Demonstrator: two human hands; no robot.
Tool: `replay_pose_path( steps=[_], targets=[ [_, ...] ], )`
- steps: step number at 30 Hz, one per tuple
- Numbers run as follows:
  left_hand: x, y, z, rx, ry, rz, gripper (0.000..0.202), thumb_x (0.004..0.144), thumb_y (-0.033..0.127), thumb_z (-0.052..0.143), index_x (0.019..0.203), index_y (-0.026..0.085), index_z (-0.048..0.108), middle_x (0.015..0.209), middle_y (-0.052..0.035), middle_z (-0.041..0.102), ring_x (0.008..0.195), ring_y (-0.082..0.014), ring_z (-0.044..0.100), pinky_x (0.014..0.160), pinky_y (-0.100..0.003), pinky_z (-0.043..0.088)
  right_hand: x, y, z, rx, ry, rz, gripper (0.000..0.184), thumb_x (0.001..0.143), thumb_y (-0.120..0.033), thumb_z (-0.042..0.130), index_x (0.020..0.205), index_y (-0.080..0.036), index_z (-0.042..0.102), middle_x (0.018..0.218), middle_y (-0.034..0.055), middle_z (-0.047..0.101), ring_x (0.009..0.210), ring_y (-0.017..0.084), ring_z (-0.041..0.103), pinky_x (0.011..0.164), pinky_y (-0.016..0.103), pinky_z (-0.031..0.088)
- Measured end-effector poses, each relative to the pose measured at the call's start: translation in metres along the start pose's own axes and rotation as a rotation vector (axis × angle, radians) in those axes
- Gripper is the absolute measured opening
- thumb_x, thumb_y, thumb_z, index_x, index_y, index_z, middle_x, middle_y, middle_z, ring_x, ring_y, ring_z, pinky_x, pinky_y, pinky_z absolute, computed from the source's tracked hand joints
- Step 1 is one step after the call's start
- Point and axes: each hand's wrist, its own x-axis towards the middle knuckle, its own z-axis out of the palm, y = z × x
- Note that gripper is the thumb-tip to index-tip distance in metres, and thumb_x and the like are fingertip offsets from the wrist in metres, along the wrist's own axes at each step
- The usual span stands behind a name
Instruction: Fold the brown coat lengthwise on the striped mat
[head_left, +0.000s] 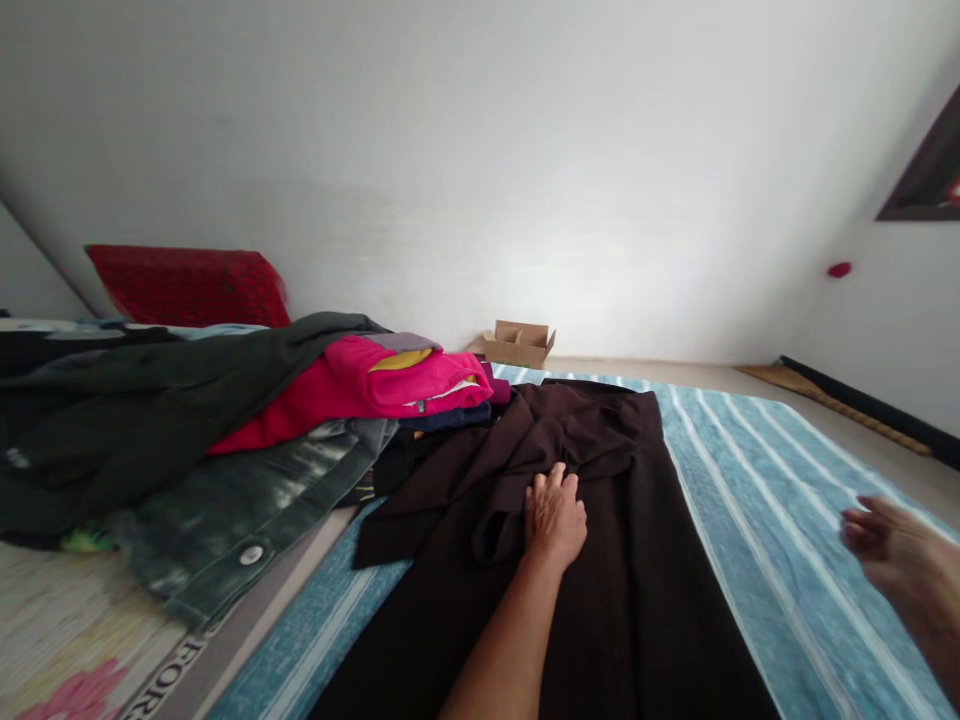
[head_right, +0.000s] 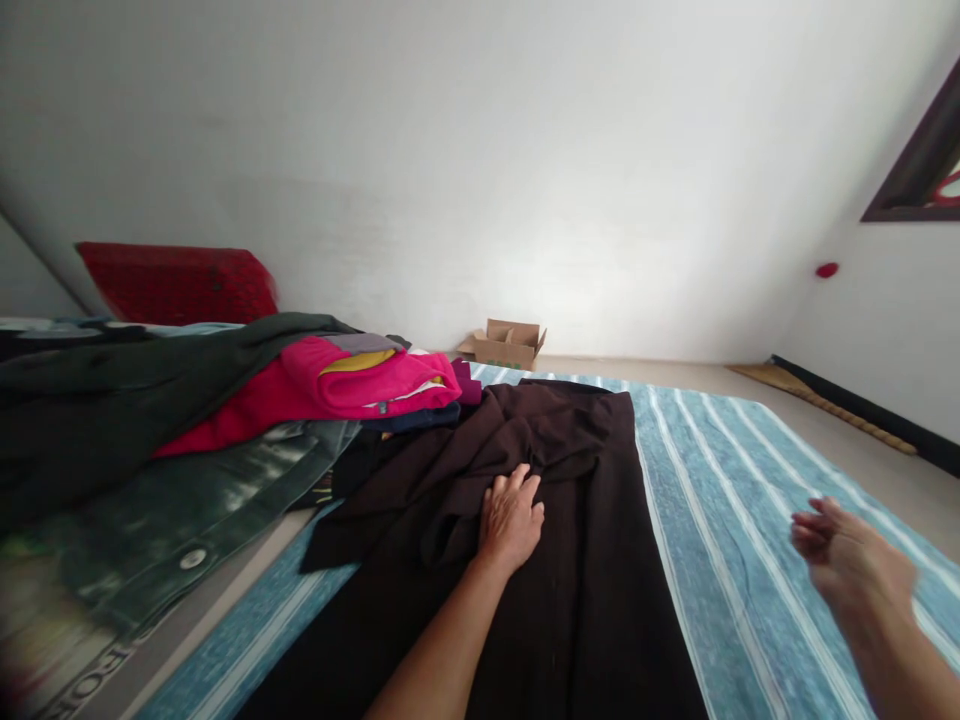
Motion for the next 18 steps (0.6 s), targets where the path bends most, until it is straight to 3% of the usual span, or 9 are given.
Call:
replay_pose_path(
  steps=[1,3,6,10,14,16,18],
  targets=[
    [0.000,0.000,0.001,-0.005,0.015,0.004,0.024,0.079,0.022,0.053,0.102,0.023,0.059,0.134,-0.0018,0.047,0.110,-0.0262,0.047,0.090,-0.044,0.041,-0.013,0.004,0.016,0.019,0.043,0.064,0.020,0.057,-0.038,0.074,0.055,-0.028,0.056,0.055,0.0060,0.054,0.041,0.015,0.050,0.034,0.032,0.039],
    [-0.001,0.002,0.001,-0.036,0.064,0.013,0.016,0.079,0.020,0.052,0.093,0.021,0.061,0.128,-0.0023,0.053,0.106,-0.0253,0.050,0.087,-0.042,0.042,-0.047,0.003,0.060,0.022,-0.118,0.124,0.025,0.049,-0.032,0.078,0.066,-0.022,0.063,0.064,0.0069,0.062,0.047,0.014,0.055,0.039,0.029,0.044],
    [0.002,0.005,-0.004,-0.137,0.181,0.042,0.017,0.081,0.012,0.046,0.083,0.019,0.061,0.102,-0.0042,0.064,0.091,-0.0189,0.057,0.081,-0.032,0.045,-0.101,-0.013,0.137,0.017,-0.489,0.030,0.032,0.052,-0.039,0.077,0.071,-0.016,0.064,0.065,0.0054,0.065,0.046,0.011,0.054,0.039,0.023,0.040],
    [0.012,0.001,-0.033,-0.257,0.414,0.041,0.023,0.083,0.011,0.042,0.069,0.018,0.058,0.071,-0.0027,0.061,0.068,-0.0126,0.057,0.067,-0.023,0.044,-0.159,-0.032,0.227,0.079,-0.852,-0.075,0.029,0.060,-0.040,0.073,0.071,-0.015,0.063,0.046,-0.0020,0.056,0.039,0.010,0.048,0.039,0.021,0.035],
    [0.023,-0.040,-0.070,-0.274,0.687,-0.196,0.017,0.082,0.014,0.045,0.076,0.018,0.060,0.077,-0.0036,0.062,0.074,-0.0145,0.058,0.072,-0.024,0.045,-0.193,-0.029,0.295,0.138,-0.990,-0.154,0.022,0.065,-0.035,0.067,0.070,-0.015,0.061,0.048,-0.0031,0.055,0.038,0.010,0.049,0.038,0.020,0.035],
    [0.024,-0.068,-0.080,-0.205,0.670,-0.391,0.016,0.078,0.012,0.049,0.087,0.017,0.062,0.090,-0.0067,0.064,0.086,-0.0187,0.059,0.080,-0.028,0.046,-0.201,-0.019,0.320,0.020,-1.053,-0.186,0.015,0.070,-0.030,0.061,0.072,-0.015,0.060,0.050,-0.0027,0.056,0.039,0.010,0.052,0.037,0.018,0.036],
    [0.023,-0.092,-0.080,-0.132,0.553,-0.529,0.025,0.076,0.013,0.052,0.099,0.015,0.061,0.105,-0.0102,0.063,0.100,-0.0234,0.057,0.088,-0.033,0.044,-0.205,-0.006,0.338,-0.132,-1.086,-0.210,0.011,0.072,-0.023,0.055,0.077,-0.015,0.061,0.060,-0.0006,0.061,0.039,0.010,0.054,0.037,0.018,0.037]
  ],
)
